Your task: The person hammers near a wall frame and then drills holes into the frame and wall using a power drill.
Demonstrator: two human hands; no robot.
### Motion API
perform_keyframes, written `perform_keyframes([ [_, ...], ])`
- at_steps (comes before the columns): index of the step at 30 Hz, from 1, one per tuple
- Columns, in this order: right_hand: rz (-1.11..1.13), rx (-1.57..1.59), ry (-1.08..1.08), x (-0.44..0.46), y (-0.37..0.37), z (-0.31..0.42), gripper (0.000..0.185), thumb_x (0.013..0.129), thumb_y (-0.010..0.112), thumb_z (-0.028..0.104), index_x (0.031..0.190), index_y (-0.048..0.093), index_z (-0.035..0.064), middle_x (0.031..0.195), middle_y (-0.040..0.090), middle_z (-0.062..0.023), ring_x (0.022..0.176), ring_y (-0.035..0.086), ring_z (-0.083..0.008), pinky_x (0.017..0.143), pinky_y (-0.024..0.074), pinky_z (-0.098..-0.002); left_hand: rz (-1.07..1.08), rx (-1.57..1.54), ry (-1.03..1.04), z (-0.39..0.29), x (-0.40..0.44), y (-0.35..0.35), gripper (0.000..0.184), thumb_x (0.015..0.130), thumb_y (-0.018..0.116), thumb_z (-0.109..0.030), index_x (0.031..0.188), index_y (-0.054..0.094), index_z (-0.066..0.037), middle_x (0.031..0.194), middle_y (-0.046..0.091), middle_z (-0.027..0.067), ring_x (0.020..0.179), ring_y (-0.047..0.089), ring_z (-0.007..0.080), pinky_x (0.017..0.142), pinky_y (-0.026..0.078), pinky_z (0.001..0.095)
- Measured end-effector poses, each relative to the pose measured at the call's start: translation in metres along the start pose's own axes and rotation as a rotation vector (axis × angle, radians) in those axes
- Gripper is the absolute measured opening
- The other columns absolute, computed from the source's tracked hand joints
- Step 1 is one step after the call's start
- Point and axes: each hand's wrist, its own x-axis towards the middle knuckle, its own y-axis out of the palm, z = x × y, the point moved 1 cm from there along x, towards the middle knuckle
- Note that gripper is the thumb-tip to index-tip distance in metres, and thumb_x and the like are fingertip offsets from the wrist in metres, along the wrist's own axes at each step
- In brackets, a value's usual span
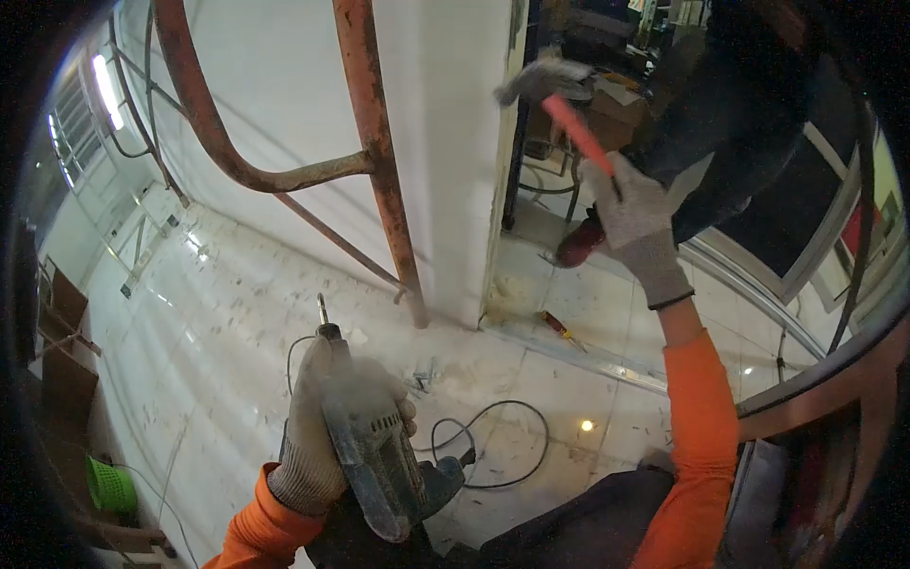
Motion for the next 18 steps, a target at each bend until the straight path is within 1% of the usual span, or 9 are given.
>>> perform_keyframes([
  [1, 0.034, -0.09, -0.085, -0.001, 0.003, -0.003, 0.052, 0.108, 0.053, 0.053, 0.118, 0.068, 0.0045, 0.08, 0.065, -0.018, 0.073, 0.066, -0.0376, 0.068, 0.0506, -0.0473, 0.007, 0.006, 0.004, 0.001, -0.001, 0.002, 0.064, 0.101, 0.051, -0.068, 0.102, 0.062, -0.004, 0.095, 0.069, 0.017, 0.089, 0.072, 0.0313, 0.081, 0.06, 0.0471],
  [5, 0.121, -0.321, -0.049, -0.006, 0.019, -0.01, 0.054, 0.107, 0.053, 0.055, 0.114, 0.067, 0.0035, 0.084, 0.066, -0.0229, 0.077, 0.069, -0.0399, 0.07, 0.0508, -0.0506, -0.002, -0.001, 0.014, 0.0, -0.003, 0.006, 0.065, 0.101, 0.05, -0.068, 0.102, 0.062, -0.004, 0.096, 0.069, 0.0173, 0.089, 0.072, 0.0317, 0.08, 0.061, 0.0469],
  [6, 0.101, -0.193, -0.071, -0.004, 0.014, -0.007, 0.057, 0.108, 0.05, 0.056, 0.111, 0.066, 0.0019, 0.081, 0.064, -0.0248, 0.074, 0.069, -0.038, 0.067, 0.0507, -0.0492, -0.019, -0.018, 0.008, 0.002, -0.004, 0.005, 0.065, 0.102, 0.05, -0.068, 0.102, 0.062, -0.004, 0.096, 0.069, 0.0174, 0.089, 0.072, 0.0318, 0.08, 0.061, 0.0467],
  [9, -0.039, 0.069, 0.08, 0.004, -0.005, 0.009, 0.058, 0.108, 0.05, 0.056, 0.11, 0.065, 0.0005, 0.079, 0.063, -0.0258, 0.072, 0.069, -0.0366, 0.065, 0.0506, -0.0489, -0.039, 0.002, 0.064, 0.004, -0.008, 0.004, 0.066, 0.102, 0.049, -0.067, 0.102, 0.061, -0.003, 0.095, 0.069, 0.0178, 0.087, 0.071, 0.0319, 0.079, 0.061, 0.0463],
  [10, -0.05, 0.075, 0.058, 0.006, -0.006, 0.011, 0.059, 0.108, 0.049, 0.057, 0.108, 0.065, 0.0006, 0.076, 0.06, -0.0229, 0.067, 0.065, -0.0336, 0.064, 0.0502, -0.0456, -0.03, 0.009, 0.052, 0.004, -0.008, 0.004, 0.066, 0.102, 0.048, -0.067, 0.102, 0.061, -0.003, 0.095, 0.069, 0.0179, 0.087, 0.071, 0.0318, 0.078, 0.061, 0.0463],
  [13, 0.014, -0.102, -0.023, 0.006, 0.0, -0.009, 0.061, 0.108, 0.048, 0.06, 0.112, 0.065, 0.0013, 0.074, 0.058, -0.0196, 0.067, 0.063, -0.032, 0.065, 0.0499, -0.0438, -0.018, 0.04, 0.025, 0.001, -0.009, 0.006, 0.066, 0.103, 0.046, -0.067, 0.103, 0.061, -0.003, 0.094, 0.069, 0.0182, 0.086, 0.071, 0.0318, 0.078, 0.061, 0.0462],
  [16, -0.001, -0.26, 0.032, 0.005, -0.004, -0.015, 0.062, 0.108, 0.047, 0.06, 0.115, 0.064, 0.001, 0.077, 0.061, -0.0212, 0.072, 0.066, -0.0362, 0.07, 0.0508, -0.0454, -0.036, 0.046, 0.024, -0.001, -0.006, 0.006, 0.065, 0.104, 0.045, -0.066, 0.103, 0.061, -0.003, 0.094, 0.069, 0.0183, 0.085, 0.071, 0.0323, 0.078, 0.061, 0.0461],
  [18, 0.035, -0.097, 0.132, 0.007, -0.013, -0.001, 0.061, 0.108, 0.047, 0.059, 0.116, 0.064, 0.0006, 0.082, 0.064, -0.0233, 0.079, 0.068, -0.0397, 0.074, 0.0512, -0.0481, -0.044, 0.019, 0.014, 0.003, -0.005, 0.003, 0.065, 0.104, 0.045, -0.066, 0.103, 0.061, -0.003, 0.093, 0.069, 0.0183, 0.085, 0.071, 0.0325, 0.078, 0.061, 0.0458],
])
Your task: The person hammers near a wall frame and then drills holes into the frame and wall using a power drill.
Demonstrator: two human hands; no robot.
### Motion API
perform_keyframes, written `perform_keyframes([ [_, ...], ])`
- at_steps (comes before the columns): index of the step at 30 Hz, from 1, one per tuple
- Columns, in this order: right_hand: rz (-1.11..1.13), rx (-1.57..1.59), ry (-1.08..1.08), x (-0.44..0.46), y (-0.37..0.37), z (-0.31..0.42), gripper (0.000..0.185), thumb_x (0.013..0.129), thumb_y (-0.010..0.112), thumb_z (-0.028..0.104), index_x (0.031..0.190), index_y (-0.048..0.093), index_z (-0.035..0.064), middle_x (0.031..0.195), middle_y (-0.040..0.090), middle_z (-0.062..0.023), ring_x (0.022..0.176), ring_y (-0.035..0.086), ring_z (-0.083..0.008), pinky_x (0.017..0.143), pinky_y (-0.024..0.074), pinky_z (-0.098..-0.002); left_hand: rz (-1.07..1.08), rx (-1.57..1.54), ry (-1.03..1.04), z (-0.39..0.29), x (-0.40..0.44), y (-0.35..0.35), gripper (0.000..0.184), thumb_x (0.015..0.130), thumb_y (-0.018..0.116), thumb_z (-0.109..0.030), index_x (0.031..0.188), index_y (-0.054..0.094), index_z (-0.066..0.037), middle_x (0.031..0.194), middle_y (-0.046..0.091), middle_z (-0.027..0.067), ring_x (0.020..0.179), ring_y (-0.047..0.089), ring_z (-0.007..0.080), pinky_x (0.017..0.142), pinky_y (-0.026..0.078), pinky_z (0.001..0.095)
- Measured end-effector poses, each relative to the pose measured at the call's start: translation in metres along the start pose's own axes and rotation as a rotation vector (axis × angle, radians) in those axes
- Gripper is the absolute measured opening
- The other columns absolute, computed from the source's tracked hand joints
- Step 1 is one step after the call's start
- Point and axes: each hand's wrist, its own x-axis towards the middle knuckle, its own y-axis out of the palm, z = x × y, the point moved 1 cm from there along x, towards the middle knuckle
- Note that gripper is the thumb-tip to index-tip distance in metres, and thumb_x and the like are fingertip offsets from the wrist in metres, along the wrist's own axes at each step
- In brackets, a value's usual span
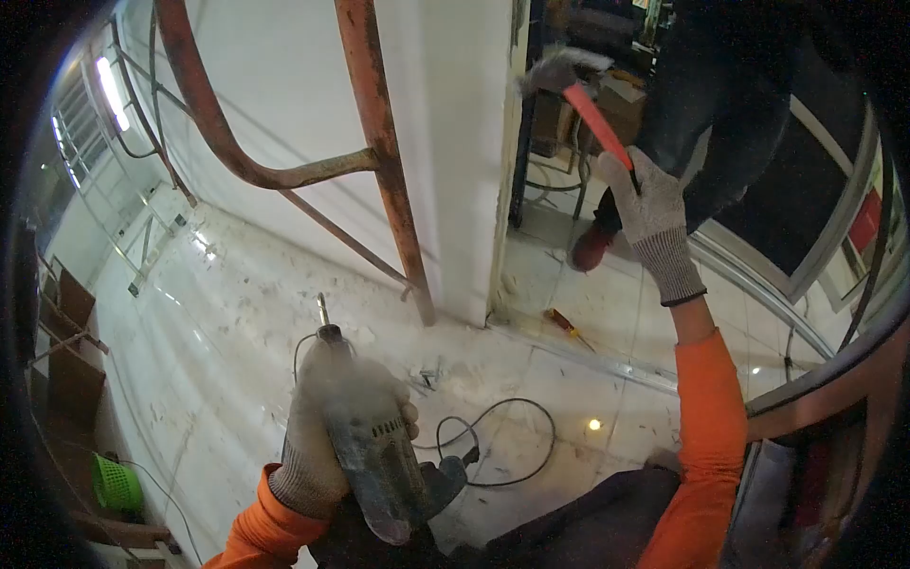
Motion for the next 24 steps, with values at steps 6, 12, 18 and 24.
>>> perform_keyframes([
  [6, 0.0, -0.062, -0.123, 0.001, 0.011, 0.0, 0.061, 0.108, 0.049, 0.058, 0.117, 0.064, 0.0004, 0.08, 0.063, -0.0221, 0.077, 0.066, -0.0403, 0.073, 0.0508, -0.0482, 0.048, 0.014, 0.007, 0.0, 0.0, 0.001, 0.065, 0.104, 0.045, -0.066, 0.103, 0.062, -0.003, 0.094, 0.069, 0.0181, 0.086, 0.071, 0.0328, 0.078, 0.06, 0.0459],
  [12, -0.023, 0.05, -0.109, 0.0, 0.001, 0.012, 0.063, 0.107, 0.047, 0.061, 0.118, 0.064, 0.0021, 0.084, 0.064, -0.022, 0.081, 0.066, -0.0412, 0.075, 0.0512, -0.0484, 0.023, -0.063, 0.002, 0.001, 0.0, 0.0, 0.063, 0.102, 0.05, -0.065, 0.103, 0.062, -0.004, 0.098, 0.068, 0.0174, 0.089, 0.071, 0.0326, 0.078, 0.06, 0.0481],
  [18, 0.152, -0.121, -0.038, 0.003, -0.005, 0.017, 0.065, 0.107, 0.047, 0.064, 0.116, 0.065, 0.0019, 0.081, 0.062, -0.0203, 0.077, 0.065, -0.036, 0.072, 0.0506, -0.0453, 0.035, -0.007, 0.012, 0.001, 0.002, -0.004, 0.066, 0.101, 0.051, -0.068, 0.106, 0.062, -0.003, 0.097, 0.068, 0.0175, 0.089, 0.071, 0.0321, 0.078, 0.06, 0.0474],
  [24, 0.101, 0.15, 0.125, 0.001, 0.0, 0.019, 0.073, 0.105, 0.044, 0.07, 0.117, 0.065, 0.0014, 0.084, 0.066, -0.018, 0.079, 0.067, -0.0339, 0.076, 0.0506, -0.0472, 0.047, -0.033, 0.021, 0.0, 0.002, -0.006, 0.067, 0.101, 0.051, -0.068, 0.106, 0.062, -0.002, 0.096, 0.068, 0.018, 0.088, 0.071, 0.032, 0.079, 0.06, 0.0468],
])
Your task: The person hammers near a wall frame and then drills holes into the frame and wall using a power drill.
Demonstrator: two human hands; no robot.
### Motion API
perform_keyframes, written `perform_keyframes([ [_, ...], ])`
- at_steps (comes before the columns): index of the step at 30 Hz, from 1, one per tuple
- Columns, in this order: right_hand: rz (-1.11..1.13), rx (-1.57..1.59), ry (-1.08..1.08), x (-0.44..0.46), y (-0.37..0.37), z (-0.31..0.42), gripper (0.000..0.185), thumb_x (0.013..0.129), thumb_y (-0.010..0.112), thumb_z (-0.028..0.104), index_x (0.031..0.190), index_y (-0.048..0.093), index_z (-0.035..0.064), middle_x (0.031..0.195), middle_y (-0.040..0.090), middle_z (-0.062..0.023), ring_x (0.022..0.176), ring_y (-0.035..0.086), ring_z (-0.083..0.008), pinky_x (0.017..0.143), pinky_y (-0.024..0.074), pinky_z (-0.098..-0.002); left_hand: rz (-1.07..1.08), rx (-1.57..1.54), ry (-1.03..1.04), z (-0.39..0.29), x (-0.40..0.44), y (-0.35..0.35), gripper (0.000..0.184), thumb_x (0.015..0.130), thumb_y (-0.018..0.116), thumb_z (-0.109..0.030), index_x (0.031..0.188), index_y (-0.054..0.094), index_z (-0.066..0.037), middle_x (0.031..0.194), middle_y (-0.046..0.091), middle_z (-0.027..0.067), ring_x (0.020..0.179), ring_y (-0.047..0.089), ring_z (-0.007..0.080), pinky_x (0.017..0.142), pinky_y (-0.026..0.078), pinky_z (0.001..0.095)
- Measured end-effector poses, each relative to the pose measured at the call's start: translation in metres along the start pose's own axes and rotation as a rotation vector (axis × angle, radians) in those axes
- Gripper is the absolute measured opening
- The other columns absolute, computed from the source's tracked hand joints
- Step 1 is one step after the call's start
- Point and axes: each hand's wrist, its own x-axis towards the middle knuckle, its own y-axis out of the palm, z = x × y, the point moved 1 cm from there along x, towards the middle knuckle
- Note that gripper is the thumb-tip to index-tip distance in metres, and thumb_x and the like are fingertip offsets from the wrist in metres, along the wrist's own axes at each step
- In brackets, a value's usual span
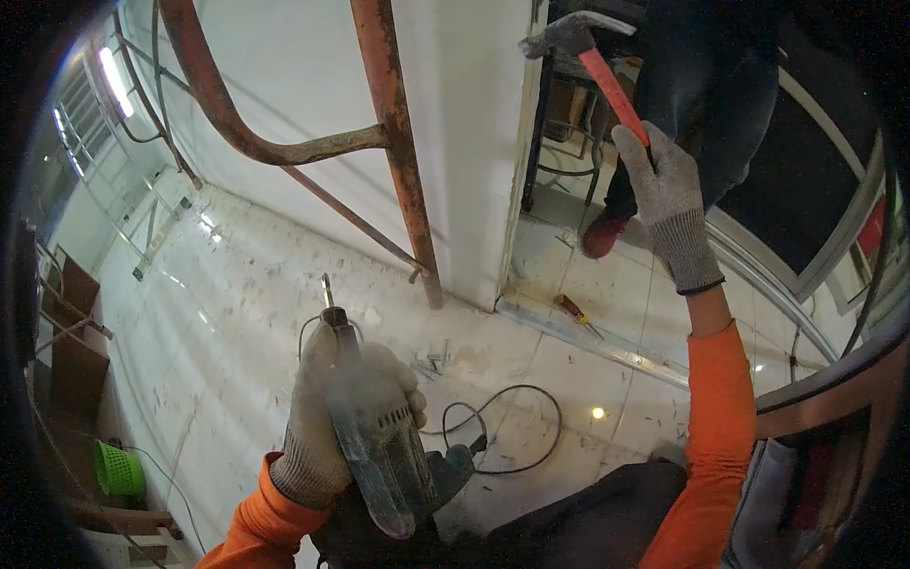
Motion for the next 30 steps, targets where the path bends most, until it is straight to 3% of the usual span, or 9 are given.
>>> perform_keyframes([
  [4, 0.014, -0.286, -0.19, 0.009, 0.008, -0.018, 0.072, 0.104, 0.047, 0.069, 0.119, 0.066, 0.0011, 0.08, 0.062, -0.0148, 0.07, 0.061, -0.0224, 0.069, 0.05, -0.0397, -0.004, 0.007, 0.002, -0.001, 0.001, 0.002, 0.067, 0.102, 0.049, -0.067, 0.105, 0.063, -0.002, 0.096, 0.069, 0.0178, 0.087, 0.071, 0.0321, 0.079, 0.059, 0.0467],
  [7, 0.028, -0.332, -0.145, 0.004, 0.01, -0.014, 0.072, 0.104, 0.049, 0.068, 0.12, 0.067, 0.0002, 0.081, 0.064, -0.0169, 0.073, 0.063, -0.024, 0.072, 0.0512, -0.0388, 0.012, 0.031, 0.006, -0.002, 0.0, 0.001, 0.067, 0.103, 0.047, -0.067, 0.104, 0.063, -0.002, 0.096, 0.069, 0.0177, 0.087, 0.07, 0.0322, 0.078, 0.059, 0.0466],
  [10, -0.017, -0.001, 0.009, -0.004, 0.009, -0.001, 0.068, 0.105, 0.051, 0.065, 0.118, 0.067, 0.0004, 0.084, 0.066, -0.0191, 0.077, 0.066, -0.0283, 0.075, 0.0519, -0.0405, 0.0, 0.036, 0.009, -0.003, -0.001, 0.001, 0.066, 0.104, 0.046, -0.066, 0.104, 0.063, -0.002, 0.097, 0.069, 0.018, 0.087, 0.07, 0.0328, 0.079, 0.059, 0.0466],
  [13, -0.027, 0.026, -0.079, 0.0, 0.01, -0.007, 0.065, 0.105, 0.055, 0.062, 0.118, 0.068, 0.0, 0.08, 0.064, -0.0173, 0.074, 0.064, -0.0247, 0.073, 0.0513, -0.0384, -0.004, 0.032, -0.004, -0.004, -0.002, -0.001, 0.065, 0.104, 0.046, -0.065, 0.105, 0.063, -0.002, 0.097, 0.069, 0.0181, 0.087, 0.07, 0.0332, 0.079, 0.059, 0.0465],
  [16, -0.096, -0.172, -0.204, 0.002, 0.017, -0.022, 0.061, 0.105, 0.057, 0.059, 0.115, 0.068, -0.0006, 0.074, 0.057, -0.0114, 0.067, 0.056, -0.0165, 0.066, 0.0478, -0.0342, 0.025, 0.038, -0.014, -0.006, -0.002, -0.002, 0.064, 0.104, 0.046, -0.065, 0.105, 0.063, -0.003, 0.097, 0.069, 0.0176, 0.087, 0.071, 0.0332, 0.08, 0.059, 0.0465],
  [22, -0.121, 0.066, -0.061, -0.004, 0.01, -0.011, 0.054, 0.105, 0.059, 0.054, 0.107, 0.068, 0.0013, 0.071, 0.053, -0.0088, 0.065, 0.054, -0.0156, 0.064, 0.0453, -0.0341, 0.009, 0.023, 0.008, -0.007, -0.004, 0.001, 0.063, 0.104, 0.048, -0.064, 0.106, 0.063, -0.003, 0.098, 0.069, 0.0172, 0.086, 0.071, 0.0329, 0.08, 0.06, 0.0467],
  [25, -0.045, 0.002, -0.089, -0.002, 0.016, -0.014, 0.051, 0.105, 0.06, 0.053, 0.11, 0.068, 0.0031, 0.072, 0.056, -0.0103, 0.064, 0.056, -0.0189, 0.064, 0.0476, -0.0365, 0.014, 0.01, 0.016, -0.004, -0.002, -0.001, 0.063, 0.104, 0.048, -0.064, 0.106, 0.063, -0.003, 0.098, 0.069, 0.0174, 0.086, 0.071, 0.032, 0.08, 0.06, 0.0458],
  [28, 0.014, -0.292, -0.385, 0.001, 0.027, -0.042, 0.047, 0.104, 0.061, 0.051, 0.113, 0.069, 0.0057, 0.073, 0.063, -0.0141, 0.065, 0.064, -0.0263, 0.066, 0.0515, -0.0413, 0.001, 0.011, 0.015, -0.004, -0.003, 0.002, 0.065, 0.104, 0.048, -0.065, 0.106, 0.063, -0.002, 0.097, 0.07, 0.0175, 0.086, 0.072, 0.0312, 0.08, 0.06, 0.0447],
  [30, 0.024, -0.326, -0.343, -0.005, 0.044, -0.047, 0.046, 0.104, 0.06, 0.051, 0.113, 0.07, 0.007, 0.075, 0.066, -0.0161, 0.069, 0.067, -0.0314, 0.068, 0.0532, -0.0443, -0.002, -0.001, 0.005, -0.004, -0.003, 0.002, 0.065, 0.104, 0.048, -0.065, 0.106, 0.063, -0.002, 0.097, 0.07, 0.0176, 0.086, 0.072, 0.0307, 0.079, 0.06, 0.0444],
])
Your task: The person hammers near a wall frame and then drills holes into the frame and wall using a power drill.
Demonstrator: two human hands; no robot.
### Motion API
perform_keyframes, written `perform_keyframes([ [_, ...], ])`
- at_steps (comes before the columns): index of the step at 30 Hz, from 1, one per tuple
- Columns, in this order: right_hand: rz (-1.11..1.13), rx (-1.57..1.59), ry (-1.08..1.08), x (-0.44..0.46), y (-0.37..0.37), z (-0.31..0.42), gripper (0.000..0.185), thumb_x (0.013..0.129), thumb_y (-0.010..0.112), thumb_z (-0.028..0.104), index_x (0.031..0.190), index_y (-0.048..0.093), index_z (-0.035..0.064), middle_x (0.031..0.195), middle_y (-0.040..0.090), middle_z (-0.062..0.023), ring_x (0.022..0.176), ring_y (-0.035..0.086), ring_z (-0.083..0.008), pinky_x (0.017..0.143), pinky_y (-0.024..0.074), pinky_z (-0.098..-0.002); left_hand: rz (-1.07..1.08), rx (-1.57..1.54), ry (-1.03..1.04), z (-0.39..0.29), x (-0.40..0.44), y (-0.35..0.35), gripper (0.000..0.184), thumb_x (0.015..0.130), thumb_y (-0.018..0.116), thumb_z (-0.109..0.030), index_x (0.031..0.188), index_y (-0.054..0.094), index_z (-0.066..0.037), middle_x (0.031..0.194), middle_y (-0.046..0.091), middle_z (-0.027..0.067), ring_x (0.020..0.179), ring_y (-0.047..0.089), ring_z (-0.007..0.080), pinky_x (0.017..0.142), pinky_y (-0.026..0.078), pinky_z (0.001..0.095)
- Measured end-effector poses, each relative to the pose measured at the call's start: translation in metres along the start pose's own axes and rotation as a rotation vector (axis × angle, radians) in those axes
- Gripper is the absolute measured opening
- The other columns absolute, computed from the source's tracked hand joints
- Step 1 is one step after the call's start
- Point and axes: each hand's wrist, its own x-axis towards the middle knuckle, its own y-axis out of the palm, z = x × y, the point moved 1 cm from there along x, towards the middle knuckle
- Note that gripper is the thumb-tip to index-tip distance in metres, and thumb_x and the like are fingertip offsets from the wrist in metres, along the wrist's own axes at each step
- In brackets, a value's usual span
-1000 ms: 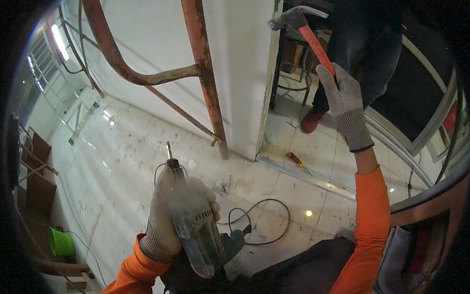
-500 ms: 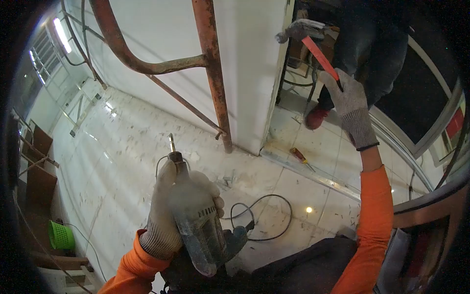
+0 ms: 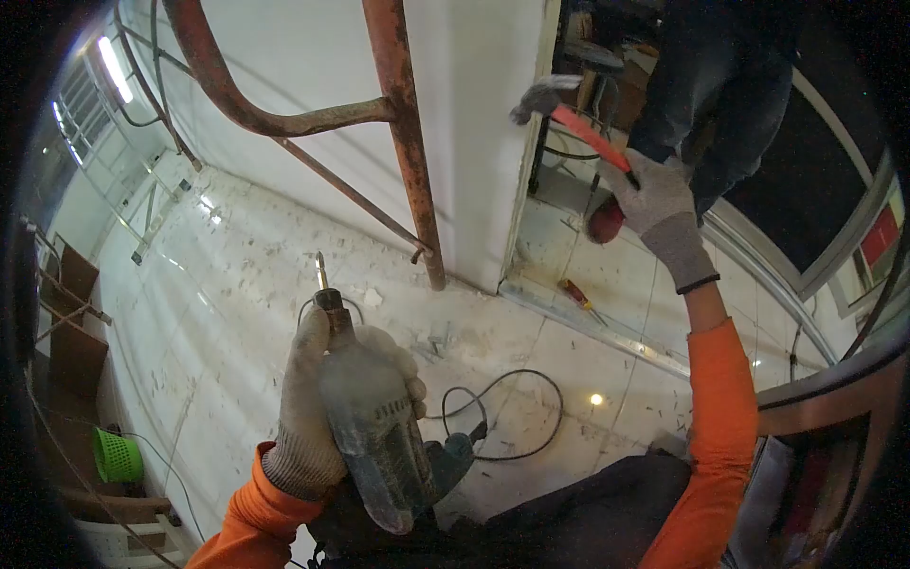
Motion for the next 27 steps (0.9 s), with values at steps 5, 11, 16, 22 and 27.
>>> perform_keyframes([
  [5, 0.177, -0.067, 0.021, -0.025, 0.018, 0.014, 0.049, 0.103, 0.059, 0.055, 0.109, 0.069, 0.008, 0.078, 0.07, -0.0167, 0.076, 0.072, -0.0351, 0.071, 0.055, -0.047, 0.003, 0.046, 0.037, 0.002, -0.005, 0.001, 0.065, 0.104, 0.046, -0.064, 0.105, 0.063, -0.002, 0.096, 0.069, 0.018, 0.086, 0.072, 0.0322, 0.078, 0.061, 0.0454],
  [11, 0.411, -0.139, 0.096, -0.046, 0.052, 0.0, 0.057, 0.099, 0.059, 0.062, 0.113, 0.068, 0.0073, 0.101, 0.071, -0.0197, 0.097, 0.071, -0.0359, 0.082, 0.055, -0.05, -0.035, 0.063, 0.047, -0.001, -0.007, 0.004, 0.064, 0.104, 0.045, -0.065, 0.104, 0.063, -0.004, 0.096, 0.069, 0.018, 0.086, 0.071, 0.0329, 0.078, 0.06, 0.0463],
  [16, 0.472, -0.101, 0.112, -0.036, 0.022, -0.01, 0.055, 0.098, 0.061, 0.061, 0.104, 0.069, 0.0068, 0.098, 0.072, -0.0169, 0.094, 0.073, -0.0327, 0.085, 0.0568, -0.0473, 0.027, 0.045, 0.07, 0.001, -0.006, -0.005, 0.063, 0.105, 0.044, -0.066, 0.105, 0.063, -0.006, 0.097, 0.068, 0.018, 0.088, 0.07, 0.0334, 0.08, 0.06, 0.0484],
  [22, 0.135, -0.052, 0.217, -0.032, 0.015, -0.028, 0.052, 0.105, 0.053, 0.056, 0.114, 0.067, 0.0066, 0.099, 0.072, -0.0164, 0.099, 0.073, -0.0332, 0.088, 0.0575, -0.0463, -0.035, 0.042, 0.024, 0.002, -0.006, 0.002, 0.067, 0.103, 0.042, -0.07, 0.104, 0.064, -0.006, 0.097, 0.067, 0.0184, 0.089, 0.069, 0.034, 0.08, 0.059, 0.0493],
  [27, 0.006, 0.823, 0.548, -0.025, 0.034, -0.033, 0.049, 0.112, 0.042, 0.047, 0.119, 0.065, 0.0044, 0.095, 0.07, -0.016, 0.091, 0.069, -0.0362, 0.077, 0.0552, -0.0424, -0.104, 0.075, -0.001, 0.002, -0.007, 0.007, 0.07, 0.102, 0.042, -0.072, 0.103, 0.064, -0.006, 0.098, 0.067, 0.0187, 0.09, 0.069, 0.0346, 0.08, 0.06, 0.0496],
])
